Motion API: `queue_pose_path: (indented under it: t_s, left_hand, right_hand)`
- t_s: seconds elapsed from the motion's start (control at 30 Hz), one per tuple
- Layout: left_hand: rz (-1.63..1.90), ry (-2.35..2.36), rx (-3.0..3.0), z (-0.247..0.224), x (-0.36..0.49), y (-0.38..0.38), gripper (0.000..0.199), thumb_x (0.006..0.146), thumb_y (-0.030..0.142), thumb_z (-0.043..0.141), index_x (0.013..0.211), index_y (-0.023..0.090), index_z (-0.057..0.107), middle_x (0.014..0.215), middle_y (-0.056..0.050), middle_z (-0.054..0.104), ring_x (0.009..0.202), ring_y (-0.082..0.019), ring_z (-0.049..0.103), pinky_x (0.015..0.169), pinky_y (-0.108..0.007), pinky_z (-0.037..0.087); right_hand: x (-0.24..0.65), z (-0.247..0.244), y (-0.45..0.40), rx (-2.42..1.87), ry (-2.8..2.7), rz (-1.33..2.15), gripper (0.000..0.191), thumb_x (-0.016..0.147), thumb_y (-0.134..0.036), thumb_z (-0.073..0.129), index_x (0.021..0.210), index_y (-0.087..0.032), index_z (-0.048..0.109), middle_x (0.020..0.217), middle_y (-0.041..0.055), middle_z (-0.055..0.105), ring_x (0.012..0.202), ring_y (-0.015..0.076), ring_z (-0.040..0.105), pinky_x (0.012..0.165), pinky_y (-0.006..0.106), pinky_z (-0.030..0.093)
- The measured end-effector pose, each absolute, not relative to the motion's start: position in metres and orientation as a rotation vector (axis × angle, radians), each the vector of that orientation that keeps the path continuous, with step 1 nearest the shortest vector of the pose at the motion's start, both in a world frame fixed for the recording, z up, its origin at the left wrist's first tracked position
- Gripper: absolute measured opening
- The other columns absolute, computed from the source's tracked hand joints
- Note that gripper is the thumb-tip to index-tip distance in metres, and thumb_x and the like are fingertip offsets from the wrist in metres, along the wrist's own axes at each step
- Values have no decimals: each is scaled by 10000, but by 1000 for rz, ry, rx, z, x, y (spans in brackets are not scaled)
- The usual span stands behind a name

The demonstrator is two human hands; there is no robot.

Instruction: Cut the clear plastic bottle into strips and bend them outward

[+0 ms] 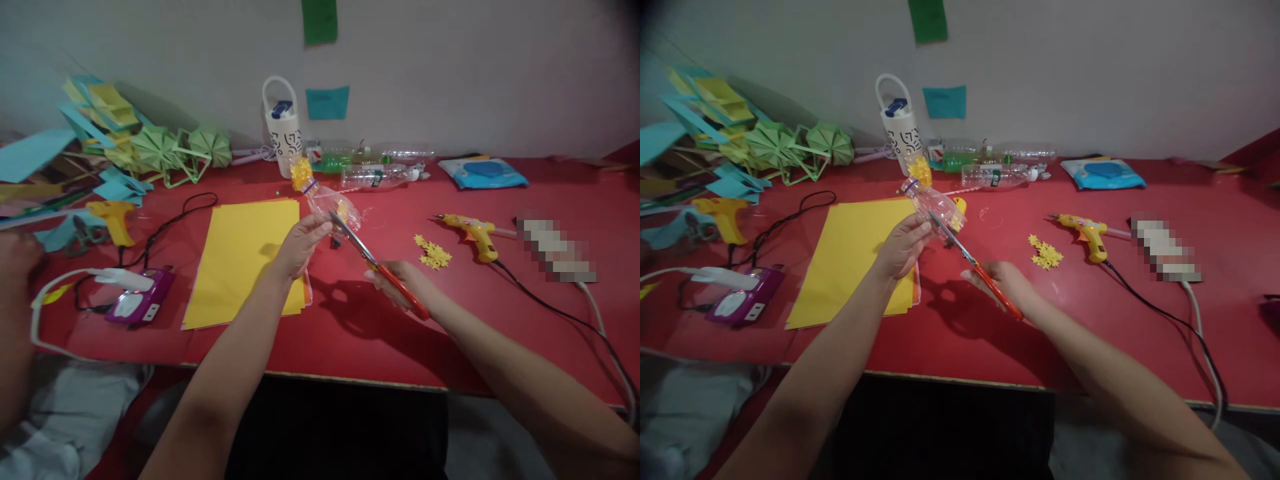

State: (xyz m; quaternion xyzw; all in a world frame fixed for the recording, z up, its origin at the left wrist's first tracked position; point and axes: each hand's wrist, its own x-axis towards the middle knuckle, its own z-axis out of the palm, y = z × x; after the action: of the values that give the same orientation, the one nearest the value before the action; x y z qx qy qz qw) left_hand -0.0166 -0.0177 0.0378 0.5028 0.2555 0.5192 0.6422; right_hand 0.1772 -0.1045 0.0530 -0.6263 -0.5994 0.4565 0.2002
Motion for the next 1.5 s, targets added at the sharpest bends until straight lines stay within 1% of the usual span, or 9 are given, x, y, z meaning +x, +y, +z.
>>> queue_pose_path:
  t_s: [0.1,0.27,0.47,0.6,0.77,0.93,1.17,1.3,1.5]
  left_hand:
    - [1176,585,1159,36,-16,-18,271,667,448,789,752,216,679,756,29,680,767,-127,617,860,-331,454]
    - [1095,647,1203,31,-14,-18,274,665,433,790,757,204,672,776,31,663,761,-116,589,831,-313,434]
    - [1097,653,1216,29,-13,-18,274,673,442,776,778,209,679,808,22,666,801,-125,588,855,-315,423]
    - [1107,668,1198,30,-13,-19,293,654,454,787,755,205,670,785,25,657,786,-121,582,829,-302,427]
    - [1099,670,1205,29,-13,-19,294,665,454,780,736,199,651,759,32,643,759,-114,570,815,-296,424]
    - [1087,660,1202,29,-13,-19,279,680,442,771,750,204,644,775,37,642,775,-110,567,836,-300,414]
    - [1030,658,1299,28,-10,-23,241,696,413,747,718,200,636,763,18,627,760,-122,551,840,-319,422]
    - [1037,675,1285,28,-10,-23,253,682,427,756,721,205,641,754,21,622,749,-120,546,828,-313,429]
    - [1046,678,1266,28,-9,-23,214,682,395,760,716,213,654,769,11,639,763,-134,567,848,-329,439]
  right_hand:
    - [176,54,-106,-1756,-1667,1271,590,675,-801,526,562,-232,421,375,-58,391,320,93,394,361,242,298]
    - [176,56,-107,-1721,-1641,1301,600,679,-813,503,614,-218,462,422,-59,411,333,90,409,371,242,328]
    - [176,56,-108,-1737,-1669,1258,606,689,-820,471,591,-222,445,416,-48,419,346,97,421,379,242,311]
    - [175,54,-108,-1778,-1650,1231,585,700,-792,496,569,-225,435,388,-53,407,323,90,396,365,238,285]
    - [173,53,-108,-1802,-1604,1273,556,702,-751,551,570,-223,439,360,-61,406,305,88,397,356,233,302]
    - [171,58,-108,-1832,-1577,1293,594,643,-806,548,567,-230,426,362,-62,397,296,88,396,341,236,304]
    - [172,64,-109,-1732,-1583,1325,617,646,-841,494,581,-232,421,373,-71,385,310,80,382,358,237,315]
    - [173,59,-109,-1766,-1576,1309,589,691,-807,495,594,-228,441,386,-63,402,318,92,406,354,236,304]
    - [173,55,-109,-1794,-1568,1297,549,732,-745,530,585,-225,433,384,-63,407,309,81,385,351,231,299]
